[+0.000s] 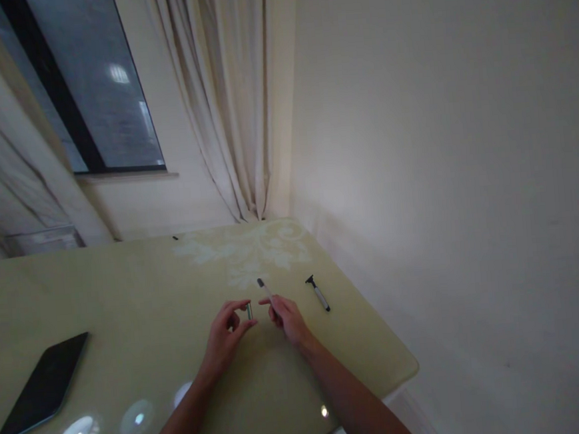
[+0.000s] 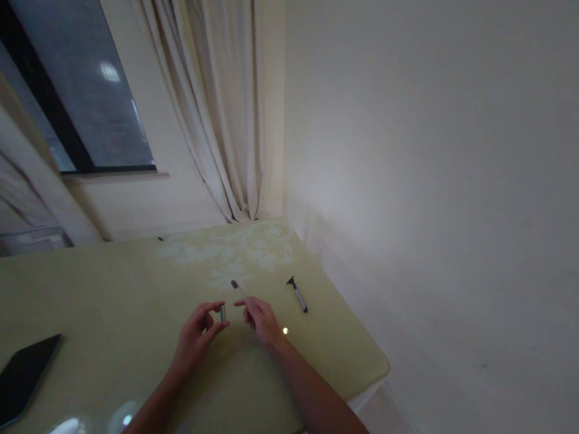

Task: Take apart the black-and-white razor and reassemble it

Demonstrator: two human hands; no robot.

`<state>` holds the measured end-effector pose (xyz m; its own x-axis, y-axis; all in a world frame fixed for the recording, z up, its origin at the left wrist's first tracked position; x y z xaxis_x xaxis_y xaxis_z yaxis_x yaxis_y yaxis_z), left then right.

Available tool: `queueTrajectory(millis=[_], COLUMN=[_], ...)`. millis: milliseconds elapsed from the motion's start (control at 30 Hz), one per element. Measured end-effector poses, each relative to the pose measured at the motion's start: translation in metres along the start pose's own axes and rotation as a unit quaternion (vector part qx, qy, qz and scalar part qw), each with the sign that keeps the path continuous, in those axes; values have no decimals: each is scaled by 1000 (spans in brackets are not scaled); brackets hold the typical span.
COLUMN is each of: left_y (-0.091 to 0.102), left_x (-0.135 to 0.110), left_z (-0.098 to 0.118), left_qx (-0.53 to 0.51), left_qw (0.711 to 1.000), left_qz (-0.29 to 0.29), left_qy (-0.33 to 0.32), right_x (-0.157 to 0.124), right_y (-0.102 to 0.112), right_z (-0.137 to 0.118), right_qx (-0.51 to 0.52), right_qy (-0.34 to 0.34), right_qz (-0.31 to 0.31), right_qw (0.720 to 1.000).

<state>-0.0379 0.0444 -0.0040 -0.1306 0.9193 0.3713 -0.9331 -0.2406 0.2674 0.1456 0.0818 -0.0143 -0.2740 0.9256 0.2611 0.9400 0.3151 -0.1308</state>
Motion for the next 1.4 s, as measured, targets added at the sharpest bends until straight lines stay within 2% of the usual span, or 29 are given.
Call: queueTrajectory(millis=[100, 200, 267, 367, 433, 567, 700, 800, 933, 1033, 1133, 1267, 1400], left_y=[8, 14, 17, 20, 21, 21, 19, 18, 16, 18, 19, 18, 18], left_x=[3, 4, 4, 5, 5, 5, 6, 6, 5, 5, 5, 5, 5], left_z=[1, 1, 2, 4, 5, 6, 2, 0, 1, 4, 6, 6, 5], left_qx=[7, 13, 18, 19, 18, 14, 2, -6, -9, -5, -7, -9, -10], left_qw=[1000, 999, 999, 999, 999, 999, 999, 1000, 1000, 1000, 1000, 1000, 1000], left_qz=[21, 36, 43, 46, 46, 42, 33, 25, 20, 21, 27, 23, 24], left_qy=[5, 6, 4, 1, 1, -6, 0, 0, 6, 9, 6, 3, 5], right_x=[-9, -15, -16, -15, -15, -18, -18, -18, -18, -18, -19, -20, -20], right_y=[2, -4, -5, 1, 3, -5, -5, -6, -3, -4, -3, -6, -4], right_z=[-13, -22, -23, -22, -21, -21, -21, -20, -19, -19, -21, -24, -24], right_qx=[-108, -219, -277, -328, -327, -320, -351, -344, -344, -354, -362, -368, -383], right_qy=[65, 116, 120, 110, 123, 152, 150, 155, 158, 162, 156, 164, 162], right_qz=[4, -47, -72, -25, -11, -58, -14, -41, -15, -26, 0, -25, -4], right_qw=[992, 968, 951, 938, 937, 933, 924, 925, 925, 921, 919, 915, 910])
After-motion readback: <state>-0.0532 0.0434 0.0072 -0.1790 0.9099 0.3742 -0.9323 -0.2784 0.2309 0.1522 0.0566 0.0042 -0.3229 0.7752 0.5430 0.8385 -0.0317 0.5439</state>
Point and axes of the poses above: each hand's wrist, its own x-axis towards the middle knuckle, its own y-axis out of the back of the hand, z = x × y, the point moved 4 cm from there along x, towards the middle knuckle, and after that the axes turned 6 degrees about y, right-handed, at the moved point
